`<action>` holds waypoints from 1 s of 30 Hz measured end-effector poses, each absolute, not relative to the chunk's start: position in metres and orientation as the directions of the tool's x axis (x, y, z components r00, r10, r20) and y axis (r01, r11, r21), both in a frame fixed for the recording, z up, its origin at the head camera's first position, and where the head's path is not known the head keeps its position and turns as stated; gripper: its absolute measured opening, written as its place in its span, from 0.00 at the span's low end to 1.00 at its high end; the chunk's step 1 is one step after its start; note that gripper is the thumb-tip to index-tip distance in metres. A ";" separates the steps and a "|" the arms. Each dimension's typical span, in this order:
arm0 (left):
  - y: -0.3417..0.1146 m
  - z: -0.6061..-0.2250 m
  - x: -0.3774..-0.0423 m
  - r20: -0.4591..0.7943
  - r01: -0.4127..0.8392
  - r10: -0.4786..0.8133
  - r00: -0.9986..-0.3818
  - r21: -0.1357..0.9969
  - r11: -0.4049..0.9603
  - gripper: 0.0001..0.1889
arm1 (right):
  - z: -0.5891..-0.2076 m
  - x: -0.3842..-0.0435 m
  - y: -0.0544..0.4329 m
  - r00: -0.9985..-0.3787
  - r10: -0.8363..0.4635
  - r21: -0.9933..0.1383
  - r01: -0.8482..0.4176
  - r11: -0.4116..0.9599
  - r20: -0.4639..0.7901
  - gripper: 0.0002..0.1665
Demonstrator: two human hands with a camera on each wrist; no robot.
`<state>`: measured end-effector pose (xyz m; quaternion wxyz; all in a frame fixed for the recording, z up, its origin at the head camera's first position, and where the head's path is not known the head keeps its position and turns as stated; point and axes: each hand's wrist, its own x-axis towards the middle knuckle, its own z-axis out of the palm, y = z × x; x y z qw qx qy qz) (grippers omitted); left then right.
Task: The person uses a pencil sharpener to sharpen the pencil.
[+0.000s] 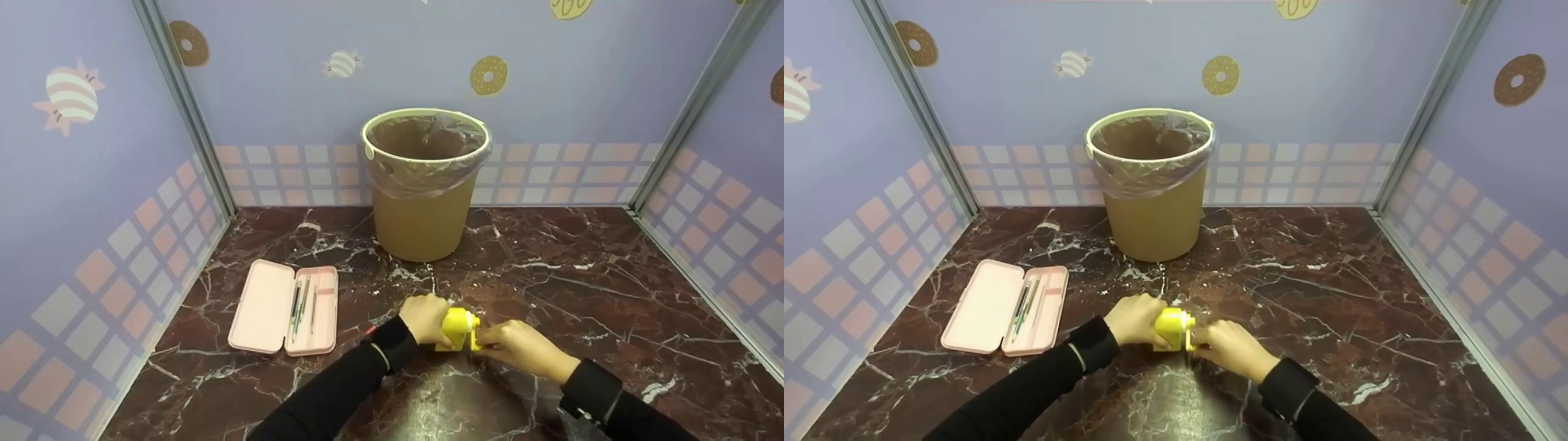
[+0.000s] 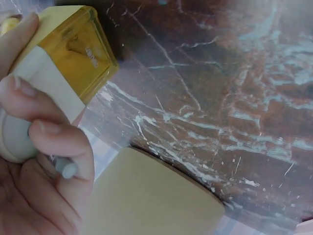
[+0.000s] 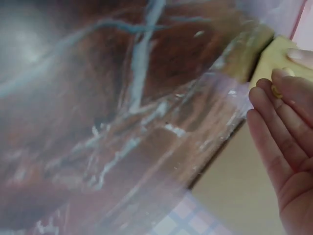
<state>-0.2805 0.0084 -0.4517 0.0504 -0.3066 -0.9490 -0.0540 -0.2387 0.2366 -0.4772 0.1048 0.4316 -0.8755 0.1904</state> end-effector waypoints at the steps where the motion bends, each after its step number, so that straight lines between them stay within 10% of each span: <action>1: 0.008 -0.451 -0.281 0.129 0.587 0.576 -0.807 0.073 0.806 0.26 | -0.474 -0.237 0.237 -0.602 -0.719 -0.241 -0.798 0.552 0.348 0.06; 30: 0.009 -0.453 -0.283 0.115 0.627 0.622 -0.775 0.009 0.779 0.25 | -0.429 -0.235 0.242 -0.596 -0.667 -0.104 -0.775 0.623 0.447 0.10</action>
